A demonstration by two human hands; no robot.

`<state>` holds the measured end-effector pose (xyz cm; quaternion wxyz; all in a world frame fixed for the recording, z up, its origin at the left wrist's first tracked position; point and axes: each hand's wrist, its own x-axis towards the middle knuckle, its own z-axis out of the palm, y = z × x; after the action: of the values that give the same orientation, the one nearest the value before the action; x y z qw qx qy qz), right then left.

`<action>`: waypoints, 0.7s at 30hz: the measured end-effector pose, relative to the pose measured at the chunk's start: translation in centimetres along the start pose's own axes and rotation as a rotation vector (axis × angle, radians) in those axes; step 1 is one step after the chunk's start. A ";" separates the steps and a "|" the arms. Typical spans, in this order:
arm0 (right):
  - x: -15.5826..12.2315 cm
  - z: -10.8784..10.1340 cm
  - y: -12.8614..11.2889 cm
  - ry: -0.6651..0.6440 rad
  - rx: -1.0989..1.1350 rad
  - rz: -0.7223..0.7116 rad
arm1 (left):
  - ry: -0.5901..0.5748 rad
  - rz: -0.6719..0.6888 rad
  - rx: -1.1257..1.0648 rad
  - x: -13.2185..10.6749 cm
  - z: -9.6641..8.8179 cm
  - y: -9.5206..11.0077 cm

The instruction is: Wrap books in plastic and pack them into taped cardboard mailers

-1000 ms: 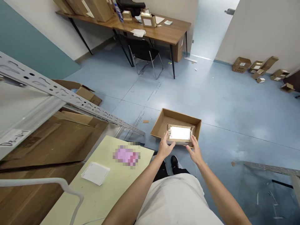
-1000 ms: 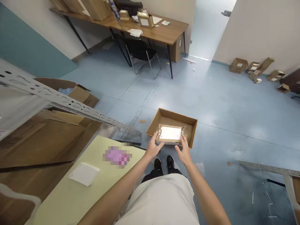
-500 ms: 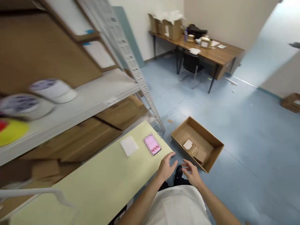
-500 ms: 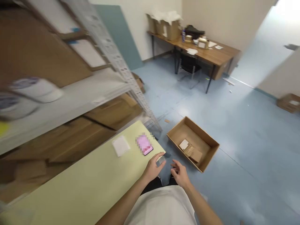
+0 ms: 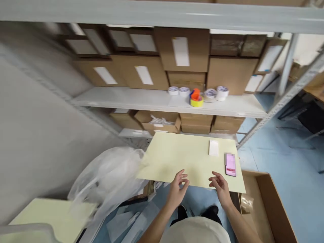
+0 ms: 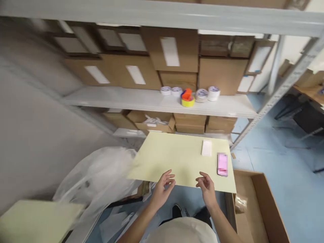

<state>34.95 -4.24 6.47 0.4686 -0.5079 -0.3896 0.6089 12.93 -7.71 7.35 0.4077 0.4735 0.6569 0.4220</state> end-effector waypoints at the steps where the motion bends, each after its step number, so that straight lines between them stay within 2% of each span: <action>1: 0.0 1.9 0.2 0.007 0.012 0.015 | 0.048 -0.032 -0.016 -0.6 -1.9 -0.9; 5: -0.8 9.1 2.3 -0.041 0.037 0.088 | 0.257 -0.076 -0.080 -3.3 -8.1 -4.3; 8: -1.8 13.5 4.2 -0.172 0.009 0.197 | 0.437 -0.107 -0.129 -5.4 -10.8 -6.3; 13: -1.2 18.6 4.8 -0.455 -0.151 0.263 | 0.673 -0.225 -0.247 -7.5 -12.7 -7.9; 17: 1.4 22.3 4.7 -0.590 -0.236 0.308 | 0.754 -0.294 -0.303 -8.0 -14.0 -7.6; 21: 4.0 26.1 5.5 -0.704 -0.296 0.326 | 0.835 -0.343 -0.222 -8.4 -15.3 -7.0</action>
<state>8.11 -1.73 4.90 0.1261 -0.3854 -0.5238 0.7492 -1.51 -19.75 6.72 0.2205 0.1011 0.7843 0.5710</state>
